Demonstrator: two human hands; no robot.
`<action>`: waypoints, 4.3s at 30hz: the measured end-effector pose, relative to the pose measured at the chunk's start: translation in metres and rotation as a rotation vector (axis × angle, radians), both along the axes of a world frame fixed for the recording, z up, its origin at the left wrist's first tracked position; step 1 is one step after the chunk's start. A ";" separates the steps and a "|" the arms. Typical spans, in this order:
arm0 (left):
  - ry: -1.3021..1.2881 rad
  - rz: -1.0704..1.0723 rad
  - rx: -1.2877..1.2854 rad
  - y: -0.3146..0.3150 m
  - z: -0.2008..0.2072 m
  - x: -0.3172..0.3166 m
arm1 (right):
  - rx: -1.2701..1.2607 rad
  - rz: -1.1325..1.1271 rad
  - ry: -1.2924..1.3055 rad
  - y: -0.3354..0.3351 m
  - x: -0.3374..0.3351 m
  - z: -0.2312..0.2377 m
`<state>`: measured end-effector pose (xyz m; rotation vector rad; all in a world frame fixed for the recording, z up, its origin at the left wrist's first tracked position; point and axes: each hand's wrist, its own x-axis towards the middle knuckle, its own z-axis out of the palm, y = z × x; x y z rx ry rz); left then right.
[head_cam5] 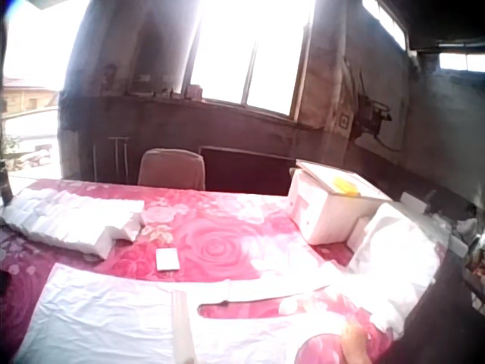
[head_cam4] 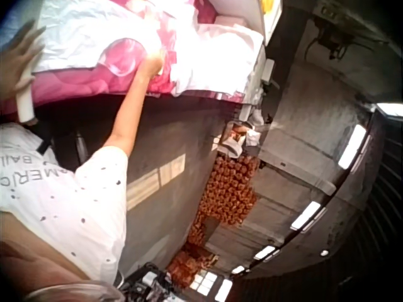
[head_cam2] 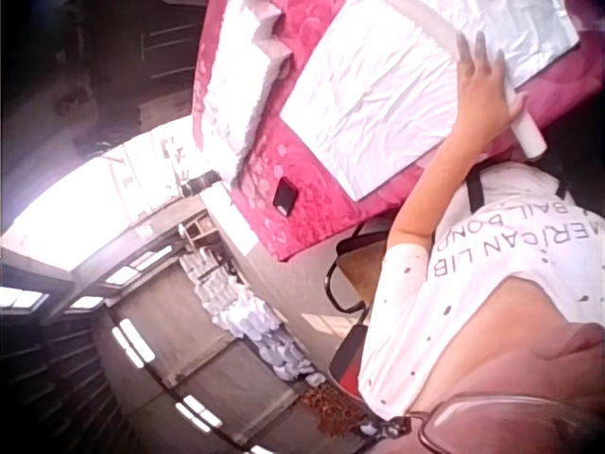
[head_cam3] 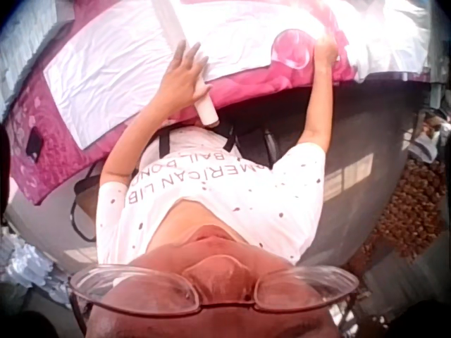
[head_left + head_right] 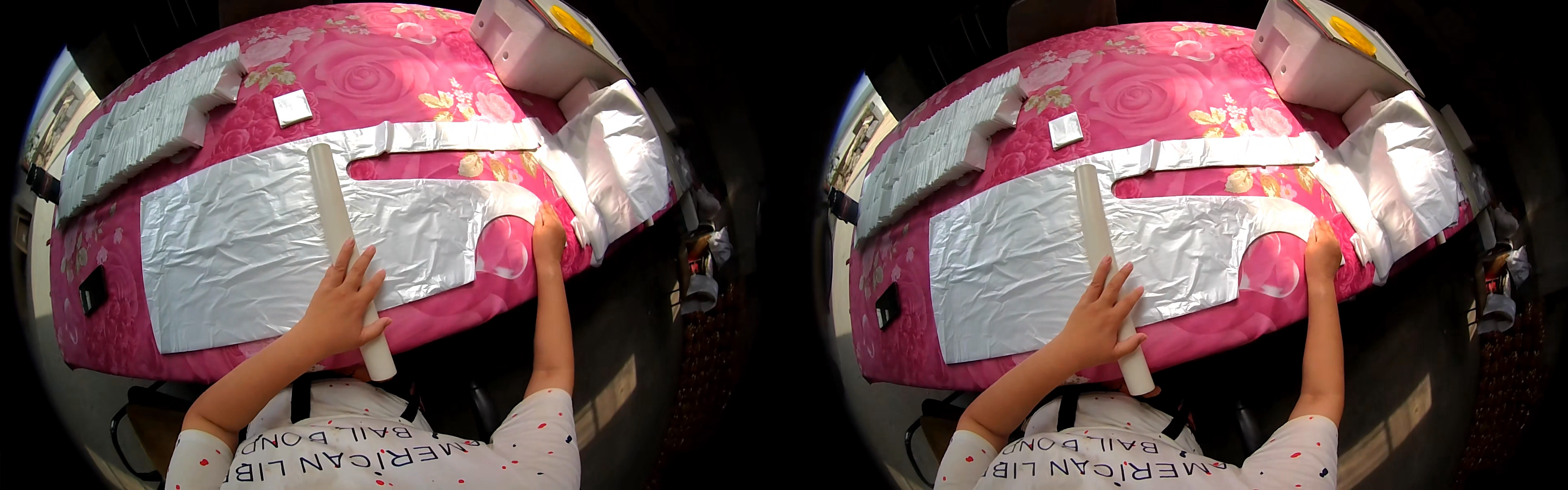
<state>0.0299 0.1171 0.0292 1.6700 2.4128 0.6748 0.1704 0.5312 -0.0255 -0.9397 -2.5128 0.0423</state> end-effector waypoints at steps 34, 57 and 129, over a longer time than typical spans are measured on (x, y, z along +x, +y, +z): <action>-1.027 0.151 0.453 0.013 0.011 0.006 | -1.120 0.511 0.411 -0.222 -0.061 0.088; -0.511 0.800 -0.234 -0.260 0.012 -0.136 | -0.955 0.483 -0.475 -0.311 -0.012 0.072; -0.104 0.394 0.397 -0.029 -0.050 -0.042 | -0.781 1.463 0.023 -0.453 -0.199 0.077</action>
